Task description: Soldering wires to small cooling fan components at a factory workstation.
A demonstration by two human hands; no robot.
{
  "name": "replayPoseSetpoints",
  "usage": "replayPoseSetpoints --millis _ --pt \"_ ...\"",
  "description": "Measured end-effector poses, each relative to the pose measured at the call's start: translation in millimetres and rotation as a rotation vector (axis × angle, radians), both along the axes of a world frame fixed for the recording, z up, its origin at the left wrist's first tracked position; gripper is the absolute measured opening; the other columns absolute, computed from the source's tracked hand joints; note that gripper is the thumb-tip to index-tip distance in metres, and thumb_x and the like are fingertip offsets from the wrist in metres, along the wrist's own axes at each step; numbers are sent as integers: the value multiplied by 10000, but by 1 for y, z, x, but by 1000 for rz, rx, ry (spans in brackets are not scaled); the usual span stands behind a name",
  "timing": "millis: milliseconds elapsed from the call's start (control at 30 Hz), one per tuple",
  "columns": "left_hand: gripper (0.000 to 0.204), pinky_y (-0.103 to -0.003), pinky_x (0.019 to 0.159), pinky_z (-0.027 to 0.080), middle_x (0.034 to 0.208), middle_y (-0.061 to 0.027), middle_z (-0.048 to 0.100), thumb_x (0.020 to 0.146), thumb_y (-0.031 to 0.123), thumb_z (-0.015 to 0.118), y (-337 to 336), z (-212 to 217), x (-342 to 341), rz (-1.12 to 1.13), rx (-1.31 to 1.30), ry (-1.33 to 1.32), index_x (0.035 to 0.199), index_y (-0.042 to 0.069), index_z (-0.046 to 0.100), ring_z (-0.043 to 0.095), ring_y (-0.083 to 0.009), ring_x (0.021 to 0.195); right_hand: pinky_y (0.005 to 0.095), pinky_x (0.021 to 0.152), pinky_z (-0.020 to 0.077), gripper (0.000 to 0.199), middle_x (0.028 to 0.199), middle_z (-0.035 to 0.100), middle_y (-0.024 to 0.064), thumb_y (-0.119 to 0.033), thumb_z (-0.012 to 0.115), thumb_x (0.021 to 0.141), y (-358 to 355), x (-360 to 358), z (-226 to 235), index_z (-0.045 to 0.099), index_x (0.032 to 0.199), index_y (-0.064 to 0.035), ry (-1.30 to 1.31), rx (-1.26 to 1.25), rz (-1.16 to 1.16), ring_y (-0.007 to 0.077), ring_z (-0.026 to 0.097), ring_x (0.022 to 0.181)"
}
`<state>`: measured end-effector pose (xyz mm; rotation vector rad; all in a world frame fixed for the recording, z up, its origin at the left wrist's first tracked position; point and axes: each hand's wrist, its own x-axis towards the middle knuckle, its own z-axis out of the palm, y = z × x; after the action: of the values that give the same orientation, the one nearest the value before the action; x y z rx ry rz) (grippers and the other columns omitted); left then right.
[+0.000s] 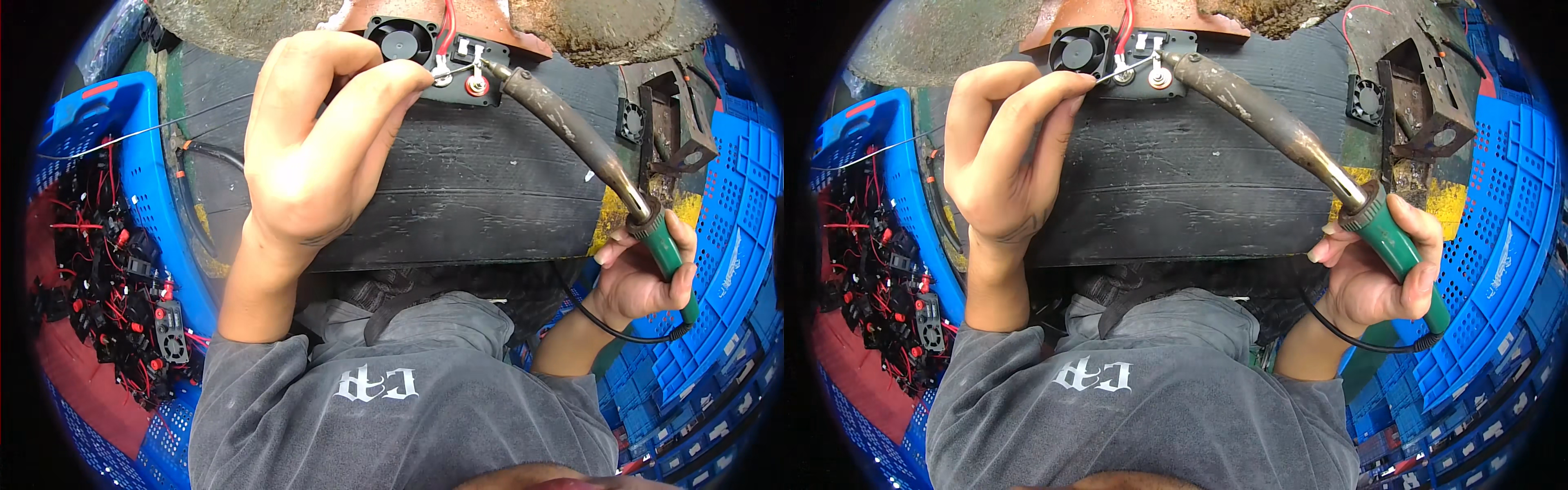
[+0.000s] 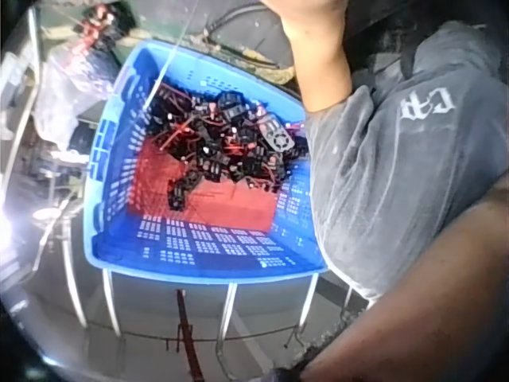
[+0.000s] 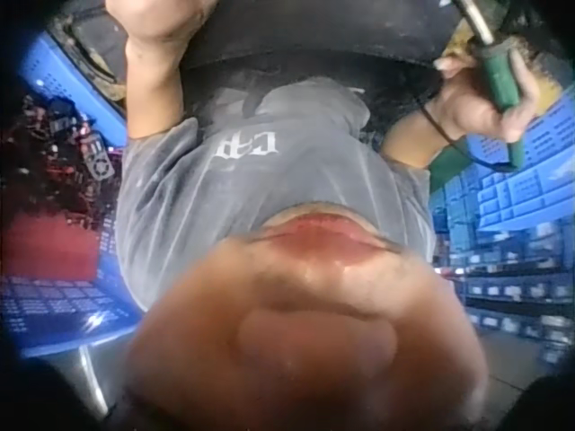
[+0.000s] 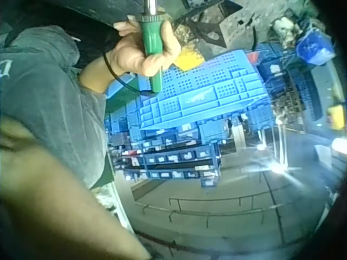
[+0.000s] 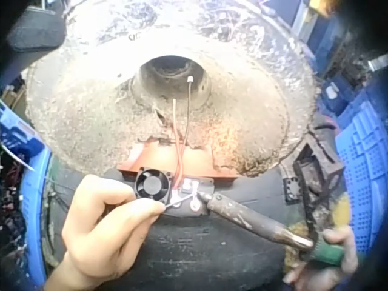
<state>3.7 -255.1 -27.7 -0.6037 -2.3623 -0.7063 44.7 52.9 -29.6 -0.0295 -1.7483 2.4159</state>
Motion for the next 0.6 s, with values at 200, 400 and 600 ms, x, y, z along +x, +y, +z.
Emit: replayPoseSetpoints --millis 200,400,600 --pt "208 -273 646 466 848 -74 561 715 -47 756 0 0 0 14 1 7 911 14 722 569 -188 754 304 378 515 666 815 654 304 -530 472 896 0 0 -1 532 1173 72 -50 5 -3 294 631 485" --pt "214 -275 650 468 838 -66 562 711 -45 758 -2 0 1 14 -16 9 912 20 723 568 -187 754 305 380 519 666 838 657 301 -529 483 892 7 1 -2 529 1181 69 -29 2 26 299 635 491" --pt "219 -280 654 471 831 -67 567 709 -42 759 -1 0 0 17 -15 2 915 26 725 571 -190 760 302 381 519 662 827 655 302 -525 489 896 1 0 0 528 1183 70 -49 -6 -6 298 638 495"
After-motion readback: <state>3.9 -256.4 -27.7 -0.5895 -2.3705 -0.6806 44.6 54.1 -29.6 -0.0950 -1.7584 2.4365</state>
